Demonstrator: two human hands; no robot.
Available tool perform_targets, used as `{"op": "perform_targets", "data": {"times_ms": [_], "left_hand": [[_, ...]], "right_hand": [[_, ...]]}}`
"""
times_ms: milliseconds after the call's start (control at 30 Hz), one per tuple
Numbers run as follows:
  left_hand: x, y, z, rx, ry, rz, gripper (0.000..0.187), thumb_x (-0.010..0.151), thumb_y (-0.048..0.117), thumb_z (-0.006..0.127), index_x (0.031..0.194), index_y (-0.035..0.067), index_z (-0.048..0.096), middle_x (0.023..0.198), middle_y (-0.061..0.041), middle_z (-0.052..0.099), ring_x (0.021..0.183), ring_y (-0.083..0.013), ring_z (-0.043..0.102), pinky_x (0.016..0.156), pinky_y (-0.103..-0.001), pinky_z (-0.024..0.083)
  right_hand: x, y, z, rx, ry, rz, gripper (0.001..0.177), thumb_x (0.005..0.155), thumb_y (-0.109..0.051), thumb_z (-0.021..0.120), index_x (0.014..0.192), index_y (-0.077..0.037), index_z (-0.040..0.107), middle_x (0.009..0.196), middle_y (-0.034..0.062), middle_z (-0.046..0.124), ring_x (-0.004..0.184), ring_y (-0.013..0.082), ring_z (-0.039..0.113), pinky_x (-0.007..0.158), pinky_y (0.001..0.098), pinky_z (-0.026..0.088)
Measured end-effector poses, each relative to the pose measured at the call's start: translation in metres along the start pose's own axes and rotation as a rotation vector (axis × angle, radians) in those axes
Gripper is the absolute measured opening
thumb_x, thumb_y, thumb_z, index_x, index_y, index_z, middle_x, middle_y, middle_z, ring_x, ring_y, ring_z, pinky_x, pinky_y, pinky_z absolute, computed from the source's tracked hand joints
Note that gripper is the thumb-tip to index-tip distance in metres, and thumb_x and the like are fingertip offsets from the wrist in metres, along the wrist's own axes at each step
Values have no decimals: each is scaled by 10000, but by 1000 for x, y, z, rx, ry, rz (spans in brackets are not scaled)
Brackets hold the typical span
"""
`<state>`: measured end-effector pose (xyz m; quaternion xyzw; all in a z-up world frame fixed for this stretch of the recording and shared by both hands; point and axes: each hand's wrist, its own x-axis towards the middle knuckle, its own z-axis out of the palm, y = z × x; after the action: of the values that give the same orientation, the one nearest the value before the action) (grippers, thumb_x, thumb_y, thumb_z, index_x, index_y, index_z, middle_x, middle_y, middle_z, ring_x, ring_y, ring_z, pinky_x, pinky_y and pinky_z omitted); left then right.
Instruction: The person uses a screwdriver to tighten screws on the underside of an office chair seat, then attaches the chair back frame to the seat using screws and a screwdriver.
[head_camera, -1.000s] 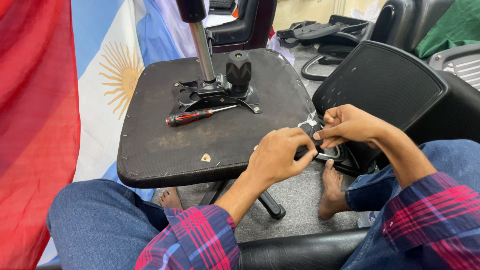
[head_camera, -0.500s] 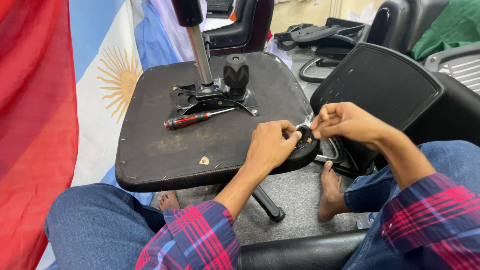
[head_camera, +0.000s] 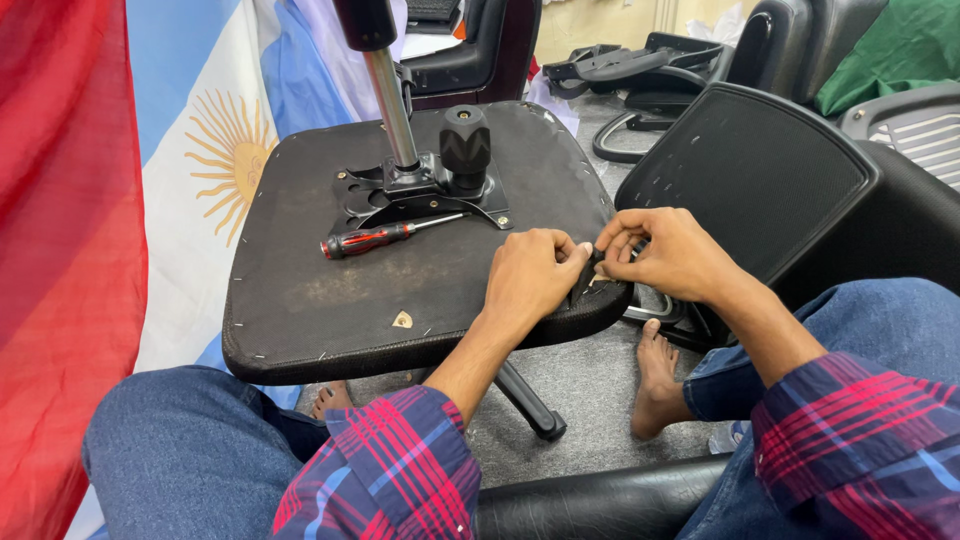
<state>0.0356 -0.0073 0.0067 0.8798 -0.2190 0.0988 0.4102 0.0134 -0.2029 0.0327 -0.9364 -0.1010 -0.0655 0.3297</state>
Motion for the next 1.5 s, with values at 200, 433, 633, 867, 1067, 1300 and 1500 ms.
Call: {"op": "perform_targets", "data": {"times_ms": [200,433,633,867,1067,1300,1500], "left_hand": [[5,-7,4,31,-6,-11,373,882,455,652,855,121,817,743,-78,768,710,-254,751,708,-388,558],[10,-11,5,58,-33,-10,405,868,524,638,886,167,830,798,-45,779,774,-254,753,727,-395,552],[6,-4,7,54,-29,-18,414,879,535,629,889,173,830,800,-32,782,774,-238,755,724,-387,550],[-6,13,3,33,-11,-16,324,794,475,713,875,171,790,741,4,752,714,-210,742,658,-379,538],[-22,17,4,79,76,174,216,797,333,769,959,195,807,782,12,667,708,-203,698,612,-389,507],[-35,8,11,151,123,467,162,896,318,733,977,207,819,878,15,646,742,-214,689,649,-385,535],[-36,5,8,164,67,590,171,904,319,727,979,195,818,885,10,631,734,-205,686,647,-390,538]], "right_hand": [[0,0,1,81,1,-28,345,696,-177,903,937,-29,704,740,63,732,680,102,679,633,259,545],[3,9,1,268,66,-13,290,767,-67,794,816,-1,516,792,47,761,735,97,720,644,254,565],[2,14,-6,115,144,-98,202,728,17,788,859,5,635,777,59,694,753,69,693,648,224,533],[6,25,-12,339,39,0,176,797,53,716,969,14,706,787,30,714,714,51,665,669,201,536],[2,31,-31,205,-71,21,228,755,31,773,979,-13,768,760,26,714,705,67,649,675,222,540],[3,39,-29,-89,-120,-56,217,737,-24,807,938,-61,880,859,42,730,742,136,683,703,274,567],[8,51,-17,398,-271,327,105,875,-61,758,914,27,714,833,78,746,765,186,721,702,270,591]]}}
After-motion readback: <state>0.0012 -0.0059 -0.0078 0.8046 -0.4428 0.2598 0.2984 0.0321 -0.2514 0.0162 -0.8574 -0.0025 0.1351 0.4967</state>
